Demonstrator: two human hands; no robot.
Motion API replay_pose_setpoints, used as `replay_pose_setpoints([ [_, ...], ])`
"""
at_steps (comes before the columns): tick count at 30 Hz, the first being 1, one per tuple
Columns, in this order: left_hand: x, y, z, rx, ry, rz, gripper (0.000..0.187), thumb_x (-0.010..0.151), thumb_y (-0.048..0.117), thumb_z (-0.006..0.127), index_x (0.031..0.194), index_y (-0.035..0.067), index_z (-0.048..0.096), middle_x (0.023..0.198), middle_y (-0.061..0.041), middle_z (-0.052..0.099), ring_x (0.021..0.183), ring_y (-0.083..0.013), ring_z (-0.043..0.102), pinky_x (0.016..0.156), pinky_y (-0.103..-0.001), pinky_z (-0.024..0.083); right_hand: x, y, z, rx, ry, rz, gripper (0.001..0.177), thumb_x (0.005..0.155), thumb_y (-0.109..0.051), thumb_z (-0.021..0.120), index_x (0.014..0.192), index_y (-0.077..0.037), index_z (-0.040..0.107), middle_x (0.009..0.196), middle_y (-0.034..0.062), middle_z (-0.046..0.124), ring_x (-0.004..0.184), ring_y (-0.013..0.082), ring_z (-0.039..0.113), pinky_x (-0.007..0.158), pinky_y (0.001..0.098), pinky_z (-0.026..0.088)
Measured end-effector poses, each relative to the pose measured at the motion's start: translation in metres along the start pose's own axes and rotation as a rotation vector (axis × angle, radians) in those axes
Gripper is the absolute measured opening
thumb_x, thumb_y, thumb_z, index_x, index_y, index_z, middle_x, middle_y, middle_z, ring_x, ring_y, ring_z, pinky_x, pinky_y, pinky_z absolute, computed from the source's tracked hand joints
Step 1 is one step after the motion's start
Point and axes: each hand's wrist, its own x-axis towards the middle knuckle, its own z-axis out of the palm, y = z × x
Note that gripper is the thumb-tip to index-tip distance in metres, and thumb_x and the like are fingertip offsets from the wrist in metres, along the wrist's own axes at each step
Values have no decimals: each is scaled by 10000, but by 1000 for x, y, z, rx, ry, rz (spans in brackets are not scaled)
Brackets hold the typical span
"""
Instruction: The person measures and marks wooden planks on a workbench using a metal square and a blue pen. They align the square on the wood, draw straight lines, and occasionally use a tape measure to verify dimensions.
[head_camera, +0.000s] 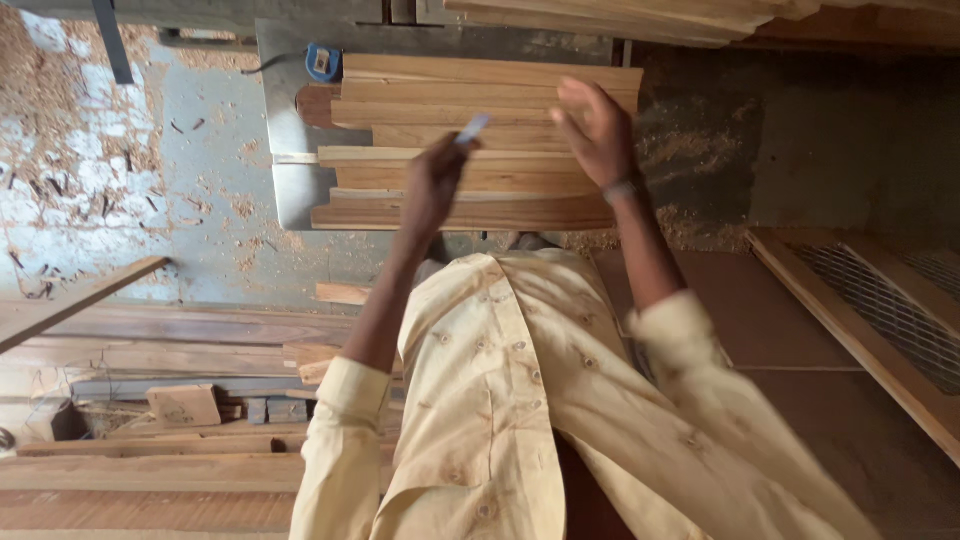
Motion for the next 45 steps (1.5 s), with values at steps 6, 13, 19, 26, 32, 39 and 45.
replay_pose_setpoints([
  [6, -45, -16, -43, 248, 331, -166, 197, 1118, 157, 606, 1088, 24, 748, 868, -92, 719, 758, -121, 616, 655, -256, 469, 81, 40, 56, -351, -188, -180, 364, 1075, -355, 601, 1293, -73, 676, 1249, 178, 718, 1117, 341, 688, 950, 494, 532],
  [13, -138, -36, -33, -233, 414, -623, 215, 1052, 122, 541, 1021, -25, 695, 855, -93, 749, 730, -131, 704, 635, -253, 569, 110, 43, 64, -349, -357, -36, 405, 1116, -400, 497, 1173, -99, 762, 1039, 211, 745, 942, 390, 705, 858, 508, 541],
  [19, -150, -41, -13, -402, 314, -698, 224, 1045, 163, 595, 1174, 29, 719, 1038, -86, 697, 924, -154, 644, 797, -271, 533, 120, 34, 58, -311, -353, -62, 460, 1083, -464, 513, 1070, -114, 812, 845, 191, 738, 808, 369, 707, 780, 471, 553],
  [26, -137, -56, -9, -462, 195, -691, 326, 1008, 319, 622, 1148, 47, 734, 1154, -65, 749, 1106, -182, 698, 997, -321, 550, 124, 54, 56, -275, -451, 186, 595, 1115, -576, 374, 1081, -197, 831, 535, 91, 459, 567, 263, 514, 632, 470, 477],
  [32, -135, -58, -14, -427, 153, -711, 337, 1019, 337, 629, 1155, 44, 723, 1162, -74, 744, 1095, -189, 677, 982, -341, 532, 128, 65, 57, -159, -412, 30, 725, 1100, -658, 334, 1034, -146, 842, 567, 26, 515, 643, 172, 590, 667, 407, 510],
  [39, -132, -30, -19, -354, 129, -728, 357, 1018, 328, 652, 1149, 1, 710, 1101, -118, 731, 1055, -192, 681, 943, -344, 533, 126, 75, 60, -191, -470, 41, 679, 1107, -645, 327, 1139, -153, 794, 760, 154, 662, 792, 251, 677, 774, 442, 552],
  [45, -132, -18, -24, -427, 151, -696, 354, 990, 303, 647, 1153, -10, 678, 1163, -124, 753, 1107, -221, 730, 987, -351, 580, 113, 84, 57, 121, -129, -174, 476, 1143, -480, 464, 1202, -84, 723, 1144, 143, 769, 1046, 222, 746, 876, 390, 617],
])
